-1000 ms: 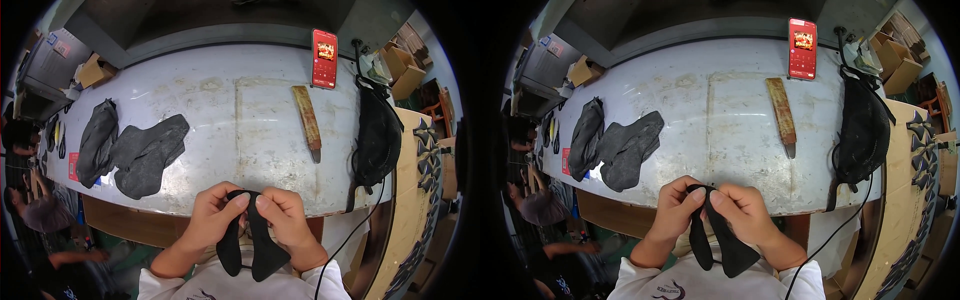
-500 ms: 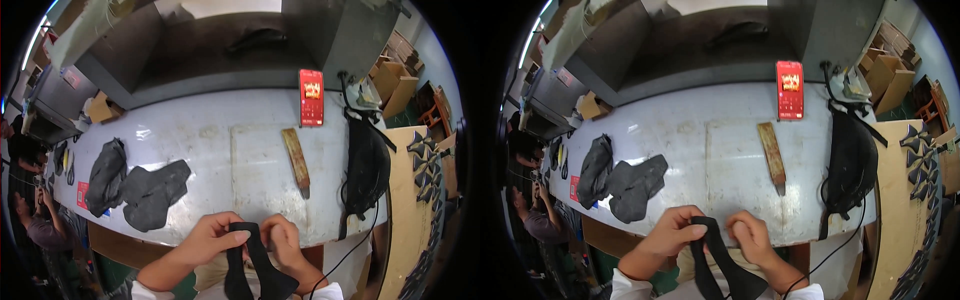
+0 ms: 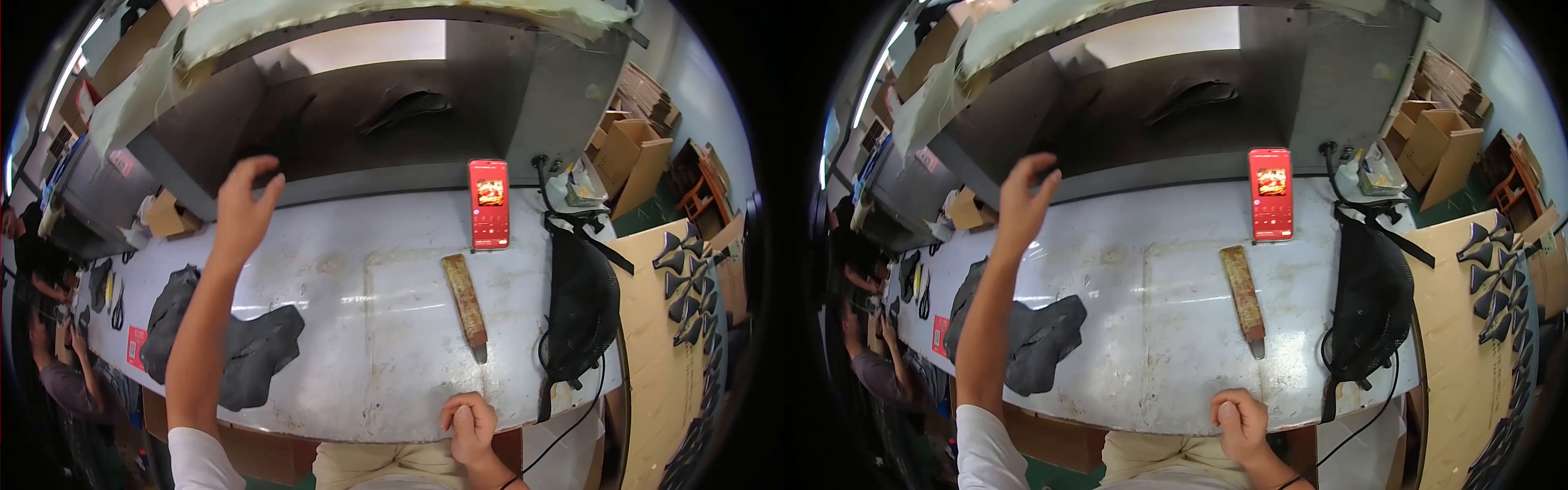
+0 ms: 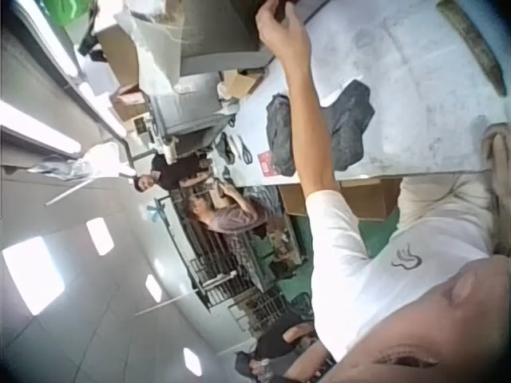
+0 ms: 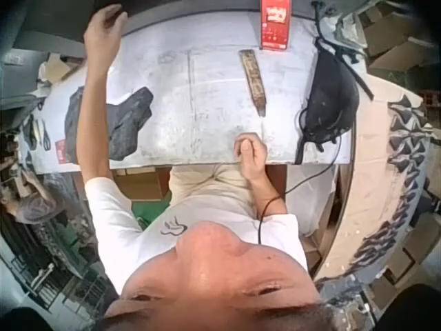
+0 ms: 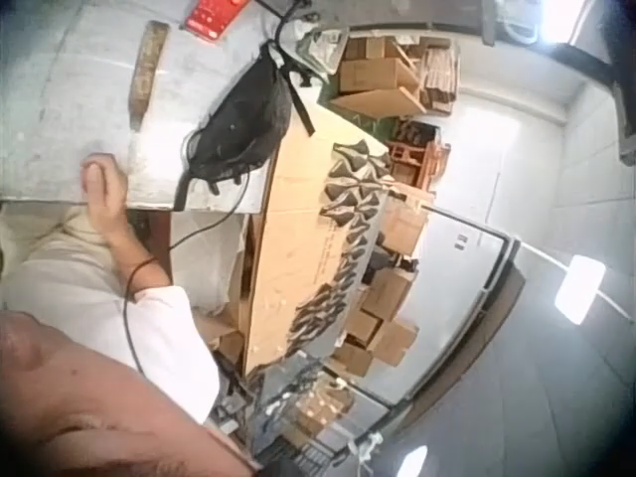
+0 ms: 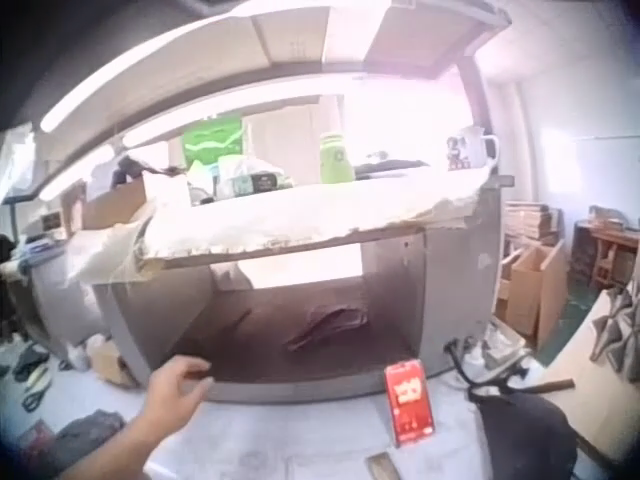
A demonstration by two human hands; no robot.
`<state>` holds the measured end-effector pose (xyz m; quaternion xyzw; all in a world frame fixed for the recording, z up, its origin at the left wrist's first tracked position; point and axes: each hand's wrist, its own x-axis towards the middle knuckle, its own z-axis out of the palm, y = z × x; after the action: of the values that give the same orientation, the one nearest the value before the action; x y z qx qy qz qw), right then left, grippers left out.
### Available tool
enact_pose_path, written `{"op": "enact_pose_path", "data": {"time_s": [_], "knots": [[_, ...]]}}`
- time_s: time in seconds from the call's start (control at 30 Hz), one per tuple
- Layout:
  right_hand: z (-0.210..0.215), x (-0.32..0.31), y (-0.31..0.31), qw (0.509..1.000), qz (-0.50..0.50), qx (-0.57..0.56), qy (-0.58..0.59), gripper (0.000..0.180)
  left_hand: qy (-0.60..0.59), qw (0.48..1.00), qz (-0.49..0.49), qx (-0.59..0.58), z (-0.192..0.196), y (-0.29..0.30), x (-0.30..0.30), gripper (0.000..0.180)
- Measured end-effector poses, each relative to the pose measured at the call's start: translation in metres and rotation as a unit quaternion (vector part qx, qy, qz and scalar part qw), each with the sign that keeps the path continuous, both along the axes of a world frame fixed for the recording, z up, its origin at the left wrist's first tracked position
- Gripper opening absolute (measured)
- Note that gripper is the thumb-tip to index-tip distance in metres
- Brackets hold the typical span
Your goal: Inspecting and fitting bicycle saddle covers onto foam padding at a factory workbench.
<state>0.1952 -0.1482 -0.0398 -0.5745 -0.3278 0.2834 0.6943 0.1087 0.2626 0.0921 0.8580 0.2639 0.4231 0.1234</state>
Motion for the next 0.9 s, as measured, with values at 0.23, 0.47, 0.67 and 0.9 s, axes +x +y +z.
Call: {"op": "enact_pose_path", "data": {"time_s": [0.23, 0.47, 0.67, 0.9], "knots": [[-0.007, -0.005, -0.008, 0.989, -0.026, -0.036, -0.140, 0.018, 0.080, 0.995, -0.047, 0.031, -0.060, 0.019, 0.073, 0.034], [-0.003, -0.017, -0.001, 0.933, -0.108, -0.044, -0.341, 0.011, 0.165, 0.975, 0.100, 0.106, -0.068, 0.046, 0.168, 0.059], [0.006, -0.007, 0.004, 0.957, -0.085, -0.033, -0.277, 0.004, 0.196, 0.975, -0.008, 0.103, -0.058, 0.034, 0.154, 0.056], [0.004, -0.002, -0.001, 0.958, -0.087, -0.013, -0.273, 0.003, 0.057, 0.930, -0.239, 0.272, -0.038, -0.016, 0.088, 0.034]]}}
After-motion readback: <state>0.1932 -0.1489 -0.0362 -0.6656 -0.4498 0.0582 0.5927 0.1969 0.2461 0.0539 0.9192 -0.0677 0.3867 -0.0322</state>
